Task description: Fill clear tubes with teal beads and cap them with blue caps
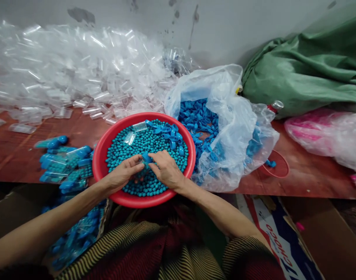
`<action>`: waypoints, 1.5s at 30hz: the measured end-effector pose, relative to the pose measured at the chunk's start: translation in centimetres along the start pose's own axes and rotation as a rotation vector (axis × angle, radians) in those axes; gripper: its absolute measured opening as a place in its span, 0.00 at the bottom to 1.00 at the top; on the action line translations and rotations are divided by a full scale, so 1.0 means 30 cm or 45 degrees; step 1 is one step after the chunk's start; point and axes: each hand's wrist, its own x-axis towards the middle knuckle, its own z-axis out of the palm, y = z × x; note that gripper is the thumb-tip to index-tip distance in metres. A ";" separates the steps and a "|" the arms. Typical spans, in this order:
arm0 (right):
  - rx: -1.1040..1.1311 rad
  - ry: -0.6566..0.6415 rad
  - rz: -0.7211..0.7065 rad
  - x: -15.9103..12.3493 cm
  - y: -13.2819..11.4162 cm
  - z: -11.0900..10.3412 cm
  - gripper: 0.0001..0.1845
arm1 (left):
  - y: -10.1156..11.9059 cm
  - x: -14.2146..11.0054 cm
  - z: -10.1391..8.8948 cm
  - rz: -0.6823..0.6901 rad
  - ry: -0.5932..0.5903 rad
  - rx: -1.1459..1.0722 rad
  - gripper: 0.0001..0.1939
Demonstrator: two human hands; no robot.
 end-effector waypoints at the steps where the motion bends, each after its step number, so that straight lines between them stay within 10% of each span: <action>1: 0.054 -0.017 0.019 0.001 -0.003 0.000 0.11 | -0.001 0.000 -0.001 0.004 -0.004 0.003 0.21; 7: 0.528 -0.150 0.380 -0.006 -0.007 0.006 0.10 | -0.003 -0.004 0.003 0.027 0.023 0.033 0.21; 27: 0.677 -0.036 0.594 -0.033 -0.037 0.012 0.07 | 0.006 -0.020 0.006 0.031 -0.122 -0.061 0.31; 45: 0.168 0.036 0.280 -0.056 -0.082 0.057 0.08 | 0.005 -0.022 0.028 0.213 0.067 0.019 0.19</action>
